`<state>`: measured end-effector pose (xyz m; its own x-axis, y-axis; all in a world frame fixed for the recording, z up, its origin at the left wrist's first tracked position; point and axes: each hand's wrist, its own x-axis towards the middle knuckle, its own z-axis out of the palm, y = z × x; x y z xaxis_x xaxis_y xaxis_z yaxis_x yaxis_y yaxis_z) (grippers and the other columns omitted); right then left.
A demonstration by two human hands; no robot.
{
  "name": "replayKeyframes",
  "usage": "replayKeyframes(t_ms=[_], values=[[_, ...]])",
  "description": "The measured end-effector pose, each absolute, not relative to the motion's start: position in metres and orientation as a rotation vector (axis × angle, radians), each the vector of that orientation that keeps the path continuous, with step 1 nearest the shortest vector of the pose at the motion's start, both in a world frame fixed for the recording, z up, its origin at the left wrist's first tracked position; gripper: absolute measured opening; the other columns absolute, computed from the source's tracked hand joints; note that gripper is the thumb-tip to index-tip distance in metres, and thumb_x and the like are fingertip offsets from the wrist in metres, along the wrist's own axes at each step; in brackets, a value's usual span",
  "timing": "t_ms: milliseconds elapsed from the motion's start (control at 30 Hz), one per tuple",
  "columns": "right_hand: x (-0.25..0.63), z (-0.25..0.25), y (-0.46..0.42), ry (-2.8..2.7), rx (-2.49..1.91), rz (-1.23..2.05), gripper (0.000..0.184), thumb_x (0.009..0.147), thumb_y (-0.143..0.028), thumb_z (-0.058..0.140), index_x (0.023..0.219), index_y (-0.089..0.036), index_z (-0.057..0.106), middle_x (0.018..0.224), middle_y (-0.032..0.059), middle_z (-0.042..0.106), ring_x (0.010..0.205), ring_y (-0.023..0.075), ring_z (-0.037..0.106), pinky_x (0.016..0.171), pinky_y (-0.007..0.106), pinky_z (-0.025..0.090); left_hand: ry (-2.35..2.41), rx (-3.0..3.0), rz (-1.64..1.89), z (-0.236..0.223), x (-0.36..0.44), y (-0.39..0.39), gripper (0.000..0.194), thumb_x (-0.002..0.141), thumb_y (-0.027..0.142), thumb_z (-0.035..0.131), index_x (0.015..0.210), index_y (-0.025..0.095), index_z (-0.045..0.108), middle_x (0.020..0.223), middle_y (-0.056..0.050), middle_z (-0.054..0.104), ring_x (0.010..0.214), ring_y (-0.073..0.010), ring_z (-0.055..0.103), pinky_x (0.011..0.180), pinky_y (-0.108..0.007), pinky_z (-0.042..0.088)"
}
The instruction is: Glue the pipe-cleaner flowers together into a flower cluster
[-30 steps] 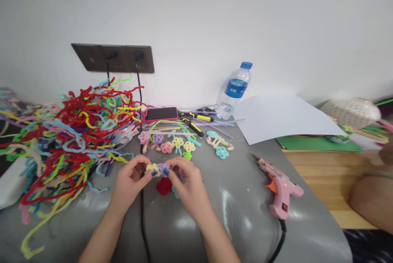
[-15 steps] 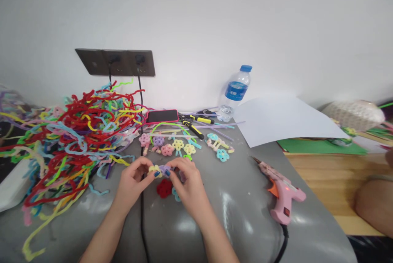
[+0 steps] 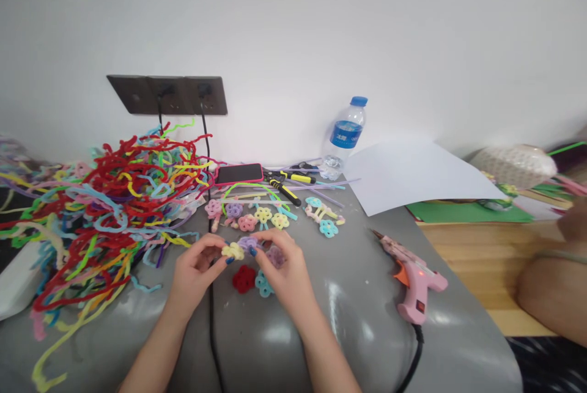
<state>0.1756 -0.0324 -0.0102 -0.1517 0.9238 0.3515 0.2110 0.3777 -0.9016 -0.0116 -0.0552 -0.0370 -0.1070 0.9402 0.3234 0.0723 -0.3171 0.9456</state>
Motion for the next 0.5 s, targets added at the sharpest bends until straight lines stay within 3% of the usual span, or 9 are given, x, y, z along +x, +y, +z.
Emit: replayKeyframes(t_ms=[300,400,500], values=[[0.207,0.002,-0.042,-1.611,-1.075,0.632,0.019,0.089,-0.027,0.061,0.106,-0.024,0.068,0.099,0.0058,0.071,0.088,0.0215,0.064,0.081,0.034,0.049,1.153,1.457,1.595,-0.037,-0.013,-0.057,0.008,0.077,0.013,0.069,0.083,0.019,0.068,0.087,-0.004,0.065,0.082,-0.0148,0.065,0.074,-0.021,0.055],[0.251,0.006,-0.053,-1.473,-1.354,0.428,0.014,0.088,-0.036,0.060,0.090,-0.024,0.067,0.085,0.0046,0.069,0.082,0.0227,0.063,0.074,0.033,0.047,1.135,1.484,1.634,-0.037,-0.013,-0.057,0.011,0.077,0.011,0.069,0.083,0.020,0.068,0.088,-0.003,0.065,0.084,-0.0139,0.066,0.074,-0.019,0.055],[0.310,0.006,-0.065,-1.373,-1.810,0.262,0.026,0.077,-0.048,0.059,0.069,-0.024,0.062,0.064,0.0050,0.064,0.060,0.0239,0.059,0.059,0.034,0.044,1.125,1.513,1.644,-0.036,-0.013,-0.057,0.015,0.078,0.009,0.068,0.085,0.022,0.068,0.090,-0.002,0.065,0.085,-0.0127,0.066,0.075,-0.018,0.055]])
